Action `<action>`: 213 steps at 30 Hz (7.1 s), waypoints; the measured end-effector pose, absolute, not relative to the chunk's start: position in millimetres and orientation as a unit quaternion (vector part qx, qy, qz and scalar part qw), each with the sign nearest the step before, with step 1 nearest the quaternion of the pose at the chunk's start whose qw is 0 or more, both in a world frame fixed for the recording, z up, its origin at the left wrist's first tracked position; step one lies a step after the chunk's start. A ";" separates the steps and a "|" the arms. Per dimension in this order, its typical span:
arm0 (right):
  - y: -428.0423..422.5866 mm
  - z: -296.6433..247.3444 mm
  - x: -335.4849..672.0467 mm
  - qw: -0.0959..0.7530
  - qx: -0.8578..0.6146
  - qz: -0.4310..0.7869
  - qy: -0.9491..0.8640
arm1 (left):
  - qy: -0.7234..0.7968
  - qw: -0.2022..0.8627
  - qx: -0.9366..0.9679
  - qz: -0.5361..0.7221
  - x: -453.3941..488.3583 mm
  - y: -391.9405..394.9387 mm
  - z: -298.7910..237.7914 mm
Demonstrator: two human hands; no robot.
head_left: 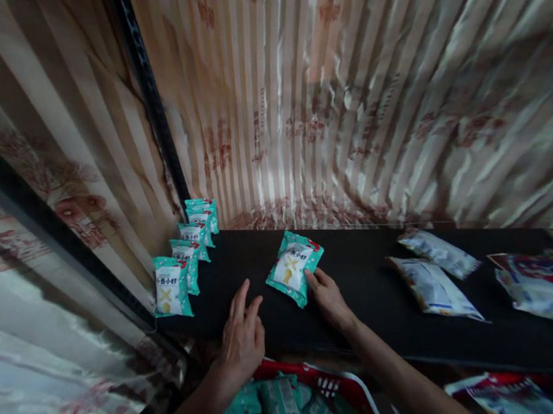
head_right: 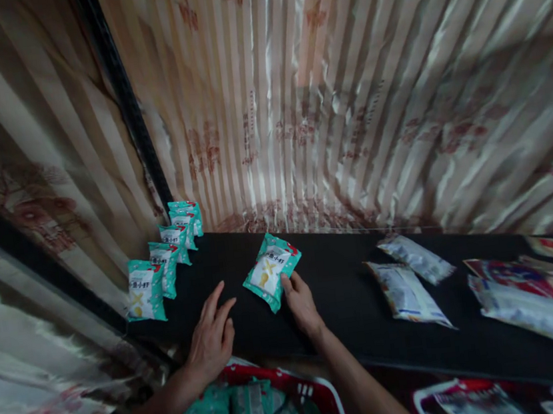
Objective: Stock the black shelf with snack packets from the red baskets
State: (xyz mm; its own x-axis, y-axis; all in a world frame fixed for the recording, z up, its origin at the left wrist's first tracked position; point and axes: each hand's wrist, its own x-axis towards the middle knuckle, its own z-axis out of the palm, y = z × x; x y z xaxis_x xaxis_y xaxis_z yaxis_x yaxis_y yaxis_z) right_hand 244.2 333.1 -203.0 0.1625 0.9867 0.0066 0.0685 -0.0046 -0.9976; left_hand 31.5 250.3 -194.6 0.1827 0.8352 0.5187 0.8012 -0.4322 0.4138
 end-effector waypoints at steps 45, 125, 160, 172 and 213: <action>465.7 -207.5 133.1 0.479 -0.565 0.391 -0.546 | 0.592 0.076 0.709 0.377 10.9 403.4 -225.5; 109.1 -228.3 213.4 0.225 -0.580 0.343 -0.704 | 0.461 0.273 0.844 0.011 44.0 142.2 -211.4; 147.5 -154.7 204.7 0.356 -0.553 0.507 -0.558 | 0.360 0.514 0.736 0.256 11.0 219.3 -145.3; 196.3 -145.6 164.0 0.508 -0.570 0.507 -0.400 | 0.413 0.607 0.526 0.430 17.1 248.7 -155.3; 317.8 -180.7 124.8 0.417 -0.542 0.470 -0.558 | 0.620 0.359 0.513 0.473 -11.7 326.3 -208.2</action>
